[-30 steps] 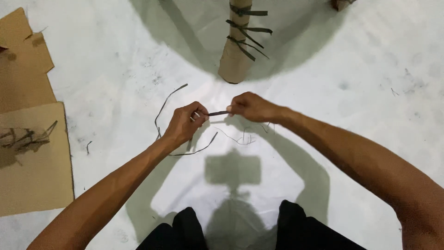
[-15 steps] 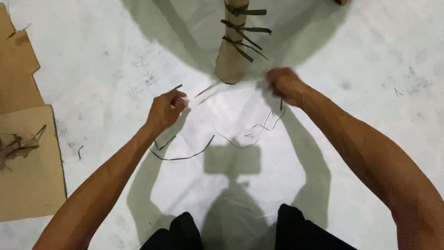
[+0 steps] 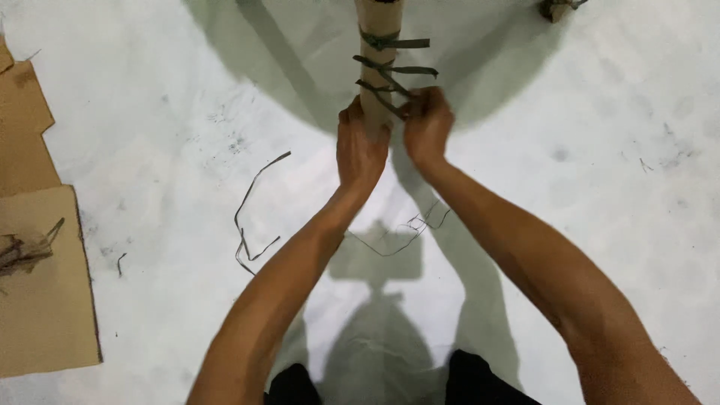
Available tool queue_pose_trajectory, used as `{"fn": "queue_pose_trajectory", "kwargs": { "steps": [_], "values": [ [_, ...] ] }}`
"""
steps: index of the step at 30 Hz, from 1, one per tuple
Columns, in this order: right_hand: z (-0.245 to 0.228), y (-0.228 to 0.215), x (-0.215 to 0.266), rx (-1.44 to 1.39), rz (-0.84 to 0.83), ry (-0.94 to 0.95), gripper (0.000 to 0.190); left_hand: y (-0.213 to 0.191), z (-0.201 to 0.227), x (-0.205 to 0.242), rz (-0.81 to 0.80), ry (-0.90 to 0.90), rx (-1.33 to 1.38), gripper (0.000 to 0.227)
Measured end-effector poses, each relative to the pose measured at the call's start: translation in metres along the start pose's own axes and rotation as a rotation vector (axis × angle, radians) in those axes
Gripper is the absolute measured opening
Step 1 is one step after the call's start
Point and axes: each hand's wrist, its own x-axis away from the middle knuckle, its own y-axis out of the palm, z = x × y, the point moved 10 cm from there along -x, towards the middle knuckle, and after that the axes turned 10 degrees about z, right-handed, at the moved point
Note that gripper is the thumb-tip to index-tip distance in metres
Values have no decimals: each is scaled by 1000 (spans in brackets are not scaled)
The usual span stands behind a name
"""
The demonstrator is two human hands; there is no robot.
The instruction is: The recorder is wrapping the base of a table leg with cardboard and securing it with rubber strips.
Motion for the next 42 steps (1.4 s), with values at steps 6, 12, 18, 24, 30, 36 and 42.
{"fn": "queue_pose_trajectory", "kwargs": {
  "steps": [6,12,18,24,30,36,42],
  "values": [
    [-73,21,15,197,-103,-191,19,0,-6,-2,105,31,-127,40],
    [-60,29,1,64,-300,-110,21,10,-27,-6,38,5,-165,43],
    [-72,37,7,256,-355,36,24,6,-30,-12,-193,-123,129,69],
    [-64,37,-2,-25,-433,-119,24,2,-15,-40,11,540,-200,15],
    [-43,39,-9,167,-359,-510,25,-13,-30,-43,9,270,-462,23],
    [18,22,13,471,-545,-441,15,-43,27,-24,30,348,-315,29],
    [-1,-6,68,364,-492,-210,10,-26,-19,-19,-16,289,-389,14]
  ]
}}
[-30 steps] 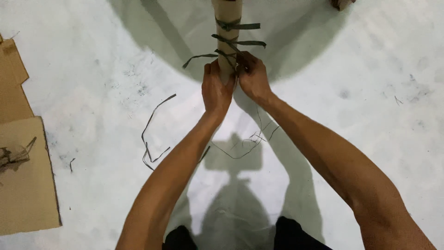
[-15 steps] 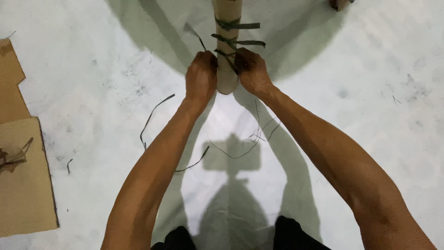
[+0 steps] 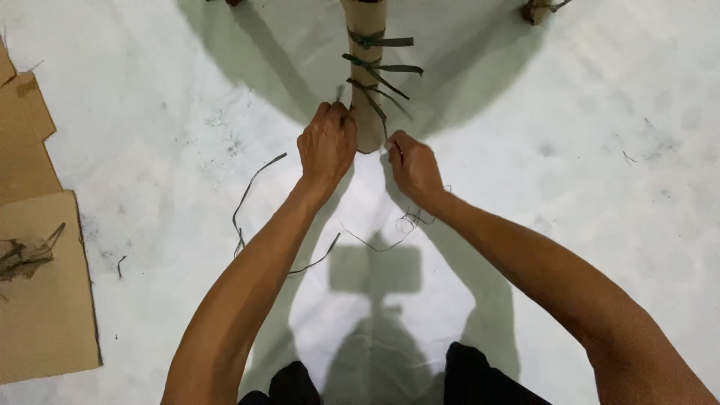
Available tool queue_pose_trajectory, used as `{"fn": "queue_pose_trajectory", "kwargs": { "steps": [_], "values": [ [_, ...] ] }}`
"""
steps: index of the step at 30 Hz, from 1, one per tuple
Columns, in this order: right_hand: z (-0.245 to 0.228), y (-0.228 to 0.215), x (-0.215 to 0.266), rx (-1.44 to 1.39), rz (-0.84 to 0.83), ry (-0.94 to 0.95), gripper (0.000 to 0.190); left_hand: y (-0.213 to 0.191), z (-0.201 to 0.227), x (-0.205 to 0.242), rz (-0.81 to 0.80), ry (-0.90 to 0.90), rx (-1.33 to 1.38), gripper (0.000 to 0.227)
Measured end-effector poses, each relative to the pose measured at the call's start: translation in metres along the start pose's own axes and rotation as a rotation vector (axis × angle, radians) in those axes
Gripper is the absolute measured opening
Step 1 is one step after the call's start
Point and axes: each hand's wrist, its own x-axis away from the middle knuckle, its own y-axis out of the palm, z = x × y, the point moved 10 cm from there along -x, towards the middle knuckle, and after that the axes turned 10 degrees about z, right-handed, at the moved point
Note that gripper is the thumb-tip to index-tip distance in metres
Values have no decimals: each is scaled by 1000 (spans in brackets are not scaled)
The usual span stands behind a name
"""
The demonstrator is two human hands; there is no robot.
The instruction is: The recorder is wrapping the base of a table leg with cardboard and securing it with rubber strips.
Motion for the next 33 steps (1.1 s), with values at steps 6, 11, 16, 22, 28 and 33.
{"fn": "queue_pose_trajectory", "kwargs": {
  "steps": [6,11,16,22,28,33],
  "values": [
    [-78,-40,0,72,207,-212,5,-40,19,12,-39,-23,96,16],
    [-98,-32,-4,210,177,-410,4,-30,13,30,-108,-8,62,14],
    [-115,-21,-12,270,92,-494,6,-43,26,43,-85,74,90,15],
    [-102,-9,-19,209,125,-483,11,-55,38,49,-128,131,117,15],
    [-130,-29,-21,144,97,-424,7,-74,56,35,-45,211,130,13],
    [-121,-19,-23,148,68,-446,10,-69,50,11,-3,253,212,17]
  ]
}}
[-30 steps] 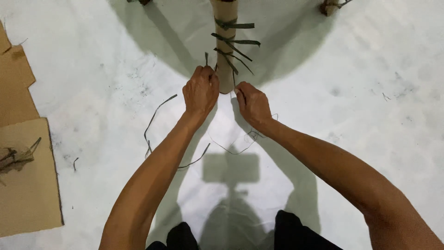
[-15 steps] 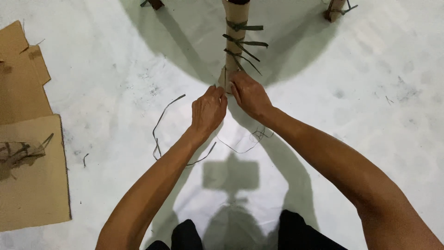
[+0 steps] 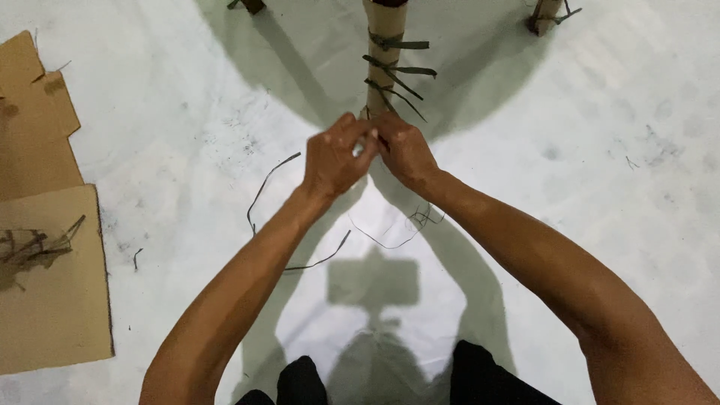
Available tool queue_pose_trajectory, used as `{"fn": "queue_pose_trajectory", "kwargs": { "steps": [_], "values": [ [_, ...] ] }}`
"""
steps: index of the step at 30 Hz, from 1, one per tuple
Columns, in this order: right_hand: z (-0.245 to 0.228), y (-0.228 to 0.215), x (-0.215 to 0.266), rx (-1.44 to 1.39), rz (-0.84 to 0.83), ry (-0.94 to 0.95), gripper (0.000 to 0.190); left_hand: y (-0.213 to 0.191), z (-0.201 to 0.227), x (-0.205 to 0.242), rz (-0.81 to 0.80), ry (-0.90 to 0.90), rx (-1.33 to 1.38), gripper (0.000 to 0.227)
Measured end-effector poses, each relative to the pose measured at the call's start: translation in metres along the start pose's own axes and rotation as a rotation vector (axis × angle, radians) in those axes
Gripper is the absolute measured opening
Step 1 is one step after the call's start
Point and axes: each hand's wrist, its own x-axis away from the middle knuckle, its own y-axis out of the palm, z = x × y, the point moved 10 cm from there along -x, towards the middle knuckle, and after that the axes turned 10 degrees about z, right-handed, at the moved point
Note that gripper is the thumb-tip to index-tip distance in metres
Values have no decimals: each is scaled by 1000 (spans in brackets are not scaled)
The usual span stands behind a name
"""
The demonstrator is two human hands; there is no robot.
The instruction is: The recorder is wrapping the base of a table leg with cardboard and securing it with rubber strips.
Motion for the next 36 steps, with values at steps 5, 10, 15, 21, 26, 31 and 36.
{"fn": "queue_pose_trajectory", "kwargs": {
  "steps": [5,10,15,21,26,31,36],
  "values": [
    [12,-2,2,-57,19,-24,10,-4,-8,-34,-15,-31,-87,18],
    [13,-5,6,56,45,-122,7,38,-21,-23,-279,-58,-135,23],
    [18,-1,6,396,70,-298,8,78,-57,-8,-301,-227,-113,32],
    [12,-15,-2,256,129,-205,8,121,-114,42,-266,-896,474,43],
    [11,-12,7,231,138,-230,12,98,-106,54,-137,-1128,589,40],
    [7,-14,6,184,145,-251,14,95,-104,54,-104,-1213,627,31],
    [20,3,12,161,127,-266,11,94,-98,47,-172,-1151,533,39]
  ]
}}
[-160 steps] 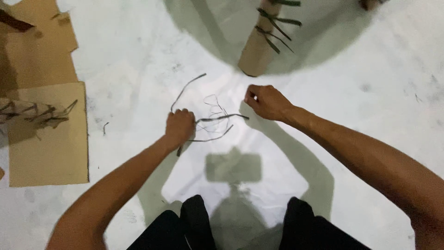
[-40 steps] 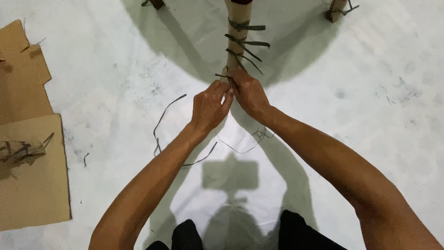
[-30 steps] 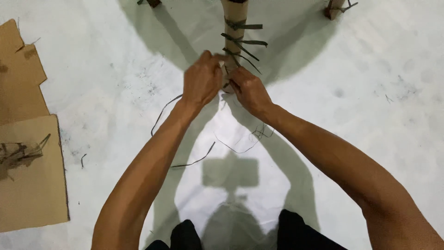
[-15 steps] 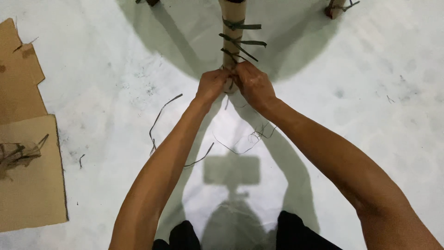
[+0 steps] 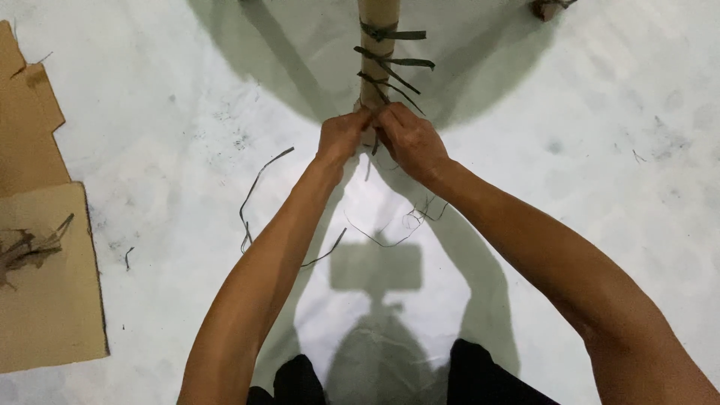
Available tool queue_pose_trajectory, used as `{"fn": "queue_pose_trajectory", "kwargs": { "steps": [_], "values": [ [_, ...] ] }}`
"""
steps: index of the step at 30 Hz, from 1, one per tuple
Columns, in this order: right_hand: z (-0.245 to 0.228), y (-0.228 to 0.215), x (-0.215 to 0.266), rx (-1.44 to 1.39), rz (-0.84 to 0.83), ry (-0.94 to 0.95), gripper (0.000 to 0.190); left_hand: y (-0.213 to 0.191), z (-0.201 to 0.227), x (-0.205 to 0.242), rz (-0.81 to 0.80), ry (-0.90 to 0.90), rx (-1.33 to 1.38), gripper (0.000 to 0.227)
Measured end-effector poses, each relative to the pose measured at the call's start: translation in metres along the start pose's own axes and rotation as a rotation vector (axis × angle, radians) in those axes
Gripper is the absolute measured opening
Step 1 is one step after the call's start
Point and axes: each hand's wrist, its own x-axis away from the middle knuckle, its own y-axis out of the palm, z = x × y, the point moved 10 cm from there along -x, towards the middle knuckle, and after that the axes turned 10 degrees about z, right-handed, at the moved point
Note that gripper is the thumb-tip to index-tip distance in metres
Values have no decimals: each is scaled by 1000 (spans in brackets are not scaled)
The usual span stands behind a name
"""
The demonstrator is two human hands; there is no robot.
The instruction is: The recorder is wrapping the base of a table leg with cardboard and securing it with rubber strips.
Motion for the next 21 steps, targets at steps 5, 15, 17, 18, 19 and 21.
{"fn": "queue_pose_trajectory", "kwargs": {
  "steps": [5,15,17,18,19,21],
  "values": [
    [-5,-10,-3,58,1,16,14,3,-5,-3,18,-14,202,29],
    [29,-17,15,-228,84,496,14,-24,-32,-46,384,-118,412,6],
    [32,-17,23,-171,87,397,17,-17,-44,-54,385,-121,415,8],
    [31,-17,24,-116,95,298,20,-14,-47,-60,387,-118,414,11],
    [28,-22,21,-122,92,300,20,-20,-40,-47,392,-121,412,11],
    [14,-32,11,-54,66,159,13,-12,-13,-27,202,-101,629,8]
  ]
}}
